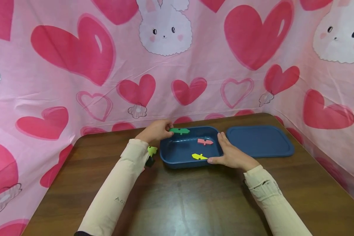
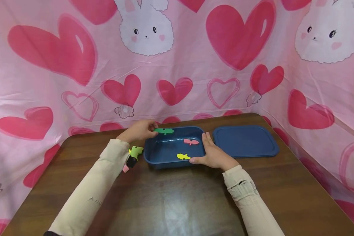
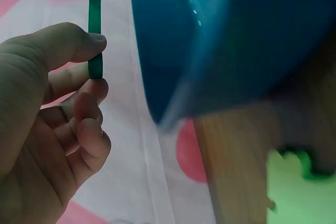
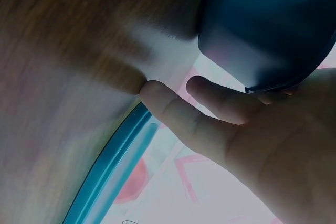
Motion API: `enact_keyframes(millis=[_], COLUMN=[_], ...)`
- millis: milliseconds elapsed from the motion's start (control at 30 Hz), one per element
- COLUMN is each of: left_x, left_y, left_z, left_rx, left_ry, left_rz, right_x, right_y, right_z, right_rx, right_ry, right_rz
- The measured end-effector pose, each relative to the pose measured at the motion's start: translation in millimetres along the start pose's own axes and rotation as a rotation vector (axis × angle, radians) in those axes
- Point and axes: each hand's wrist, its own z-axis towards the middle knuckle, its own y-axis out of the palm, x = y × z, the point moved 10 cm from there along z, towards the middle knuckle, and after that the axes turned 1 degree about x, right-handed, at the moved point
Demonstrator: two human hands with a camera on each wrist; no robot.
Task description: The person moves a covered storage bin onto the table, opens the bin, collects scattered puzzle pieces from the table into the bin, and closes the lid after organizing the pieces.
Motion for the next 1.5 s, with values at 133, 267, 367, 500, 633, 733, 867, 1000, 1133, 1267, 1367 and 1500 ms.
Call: enact_keyframes(millis=[133, 267, 367, 500, 633, 733, 867, 1000, 1133, 1267, 1367, 1500], left_x=[19.8, 37.1, 46.4, 52.0, 57.6, 64.3, 68.5, 65.9, 61.7, 61.9, 64.8, 70.4], left_y=[2.6, 5.3, 10.0, 20.0, 27.4, 29.8, 37.6, 57.6, 76.3, 93.3, 107.9, 119.6], left_z=[15.5, 27.2, 35.2, 44.0, 48.6, 51.9, 56.9, 59.3, 59.4, 58.0, 57.6, 60.6], left_rx=[-0.006, 0.002, 0.021, 0.040, 0.022, 0.025, 0.034, -0.058, -0.177, -0.284, -0.345, -0.355], left_ry=[0.020, 0.042, 0.078, 0.116, 0.127, 0.146, 0.177, 0.185, 0.148, 0.123, 0.133, 0.149], left_rz=[0.043, 0.079, 0.163, 0.304, 0.357, 0.388, 0.451, 0.389, 0.221, 0.164, 0.180, 0.255], right_x=[0, -3, -4, -5, -6, -6, -6, -5, -4, -2, 1, 2], right_y=[-0.3, -1.2, -0.6, 0.8, 0.1, -1.1, -1.7, -0.4, -0.9, -2.1, -1.6, -1.3], right_z=[-1, -2, -1, 1, 3, 3, 3, 3, 3, 3, 2, 0], right_rx=[-0.002, -0.002, -0.006, -0.011, -0.010, -0.006, -0.008, -0.019, -0.020, -0.019, -0.026, -0.031], right_ry=[0.000, -0.006, -0.006, -0.008, -0.014, -0.015, -0.019, -0.019, -0.016, -0.014, -0.008, -0.004], right_rz=[-0.004, 0.002, 0.005, -0.006, -0.016, -0.012, -0.007, -0.009, -0.015, -0.015, -0.012, -0.005])
